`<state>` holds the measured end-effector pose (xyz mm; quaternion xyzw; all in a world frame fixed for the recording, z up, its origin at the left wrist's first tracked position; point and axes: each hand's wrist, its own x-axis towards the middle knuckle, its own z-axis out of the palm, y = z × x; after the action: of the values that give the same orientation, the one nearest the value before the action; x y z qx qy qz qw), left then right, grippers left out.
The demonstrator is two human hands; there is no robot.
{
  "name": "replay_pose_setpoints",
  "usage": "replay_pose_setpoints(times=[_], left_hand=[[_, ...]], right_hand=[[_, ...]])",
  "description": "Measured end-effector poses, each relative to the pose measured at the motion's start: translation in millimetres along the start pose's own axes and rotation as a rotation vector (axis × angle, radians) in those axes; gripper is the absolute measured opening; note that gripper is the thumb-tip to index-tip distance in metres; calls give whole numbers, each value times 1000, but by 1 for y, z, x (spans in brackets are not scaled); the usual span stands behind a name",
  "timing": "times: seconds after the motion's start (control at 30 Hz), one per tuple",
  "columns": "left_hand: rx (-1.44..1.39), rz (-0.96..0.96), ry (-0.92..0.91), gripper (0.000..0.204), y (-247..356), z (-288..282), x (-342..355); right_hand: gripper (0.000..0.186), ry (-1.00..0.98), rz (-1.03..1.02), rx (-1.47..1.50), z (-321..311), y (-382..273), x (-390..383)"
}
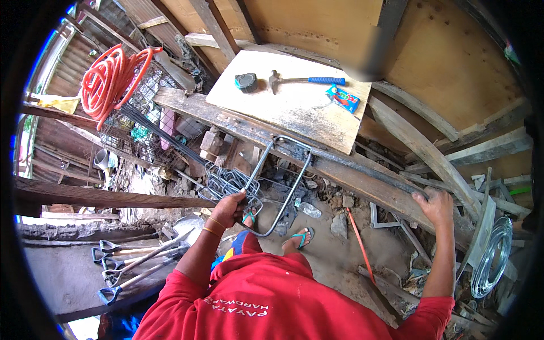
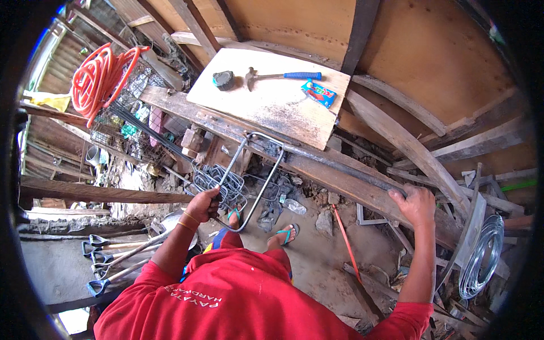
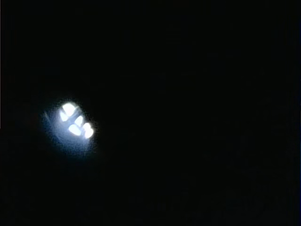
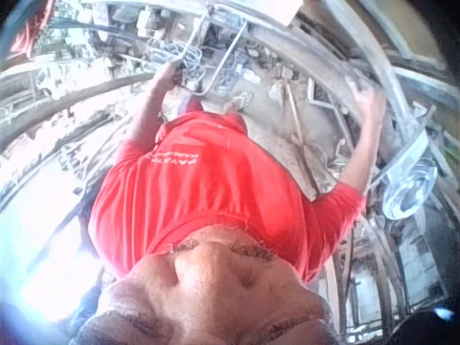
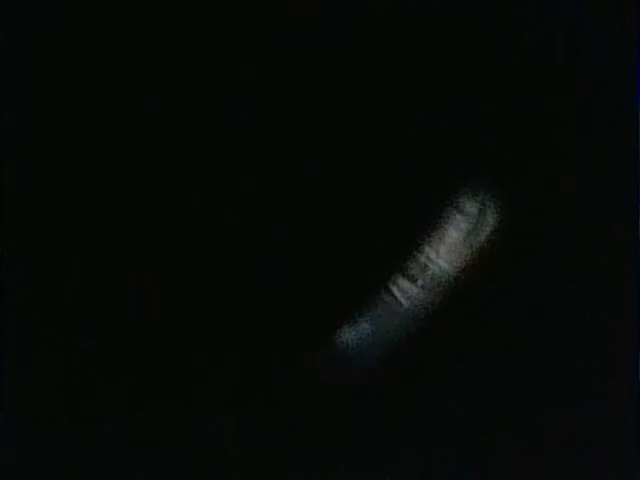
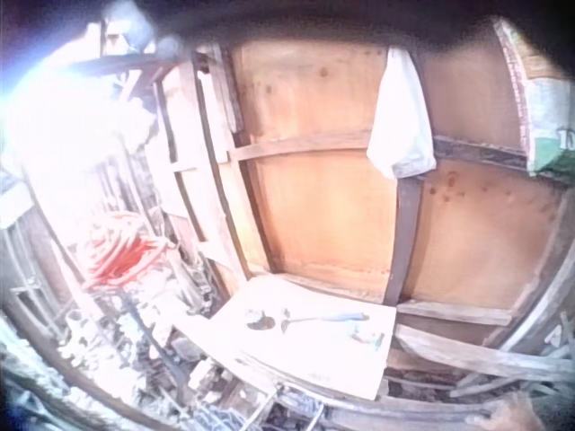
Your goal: The person repeatedly bends metal rods into U-shaped hooks using a wooden beam as a fulcrum. They place each rod on the beam, apply downward force with both hands to bend it, then lift and set the finished hook aside. The process is repeated multiple times throughout the clip.
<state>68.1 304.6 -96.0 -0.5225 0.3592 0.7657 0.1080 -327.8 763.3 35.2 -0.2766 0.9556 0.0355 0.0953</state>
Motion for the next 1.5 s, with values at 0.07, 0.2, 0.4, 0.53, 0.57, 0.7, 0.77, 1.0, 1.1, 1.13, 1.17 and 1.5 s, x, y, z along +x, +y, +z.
replay_pose_setpoints(times=[0.07, 0.2, 0.4, 0.53, 0.57, 0.7, 0.77, 1.0, 1.1, 1.13, 1.17, 1.5], left_hand=[[-19, 17, 12, 45, 2, 2, -2], [15, 47, 44, 43, 2, 3, -4], [-27, 64, 31, 35, 1, -11, 1], [-25, 25, 25, 36, 2, -17, 5], [-34, 13, 14, 36, 2, -16, 6], [-20, 20, 10, 38, 3, -14, 6], [11, 52, -2, 40, 3, -12, 5], [37, 76, 88, 35, -2, -9, 8], [24, 23, 26, 35, -2, -14, 9], [25, 8, -5, 35, -1, -17, 9], [4, 4, -29, 35, 0, -18, 9], [58, 9, -40, 40, 1, -20, 15]], right_hand=[[69, 107, -44, 48, 7, 3, 2], [65, 98, 3, 88, 35, 5, -4], [59, -84, 168, 289, 97, -24, -50], [58, -5, 250, 290, 117, -36, -70], [58, 13, 215, 295, 118, -36, -72], [59, 14, 214, 276, 122, -34, -74], [59, 20, 233, 227, 124, -34, -74], [60, -12, 244, 260, 123, -40, -74], [60, -22, 253, 295, 119, -43, -74], [61, -25, 248, 336, 117, -44, -75], [61, -19, 247, 292, 116, -45, -76], [61, 199, 230, 88, 138, -44, -83]])
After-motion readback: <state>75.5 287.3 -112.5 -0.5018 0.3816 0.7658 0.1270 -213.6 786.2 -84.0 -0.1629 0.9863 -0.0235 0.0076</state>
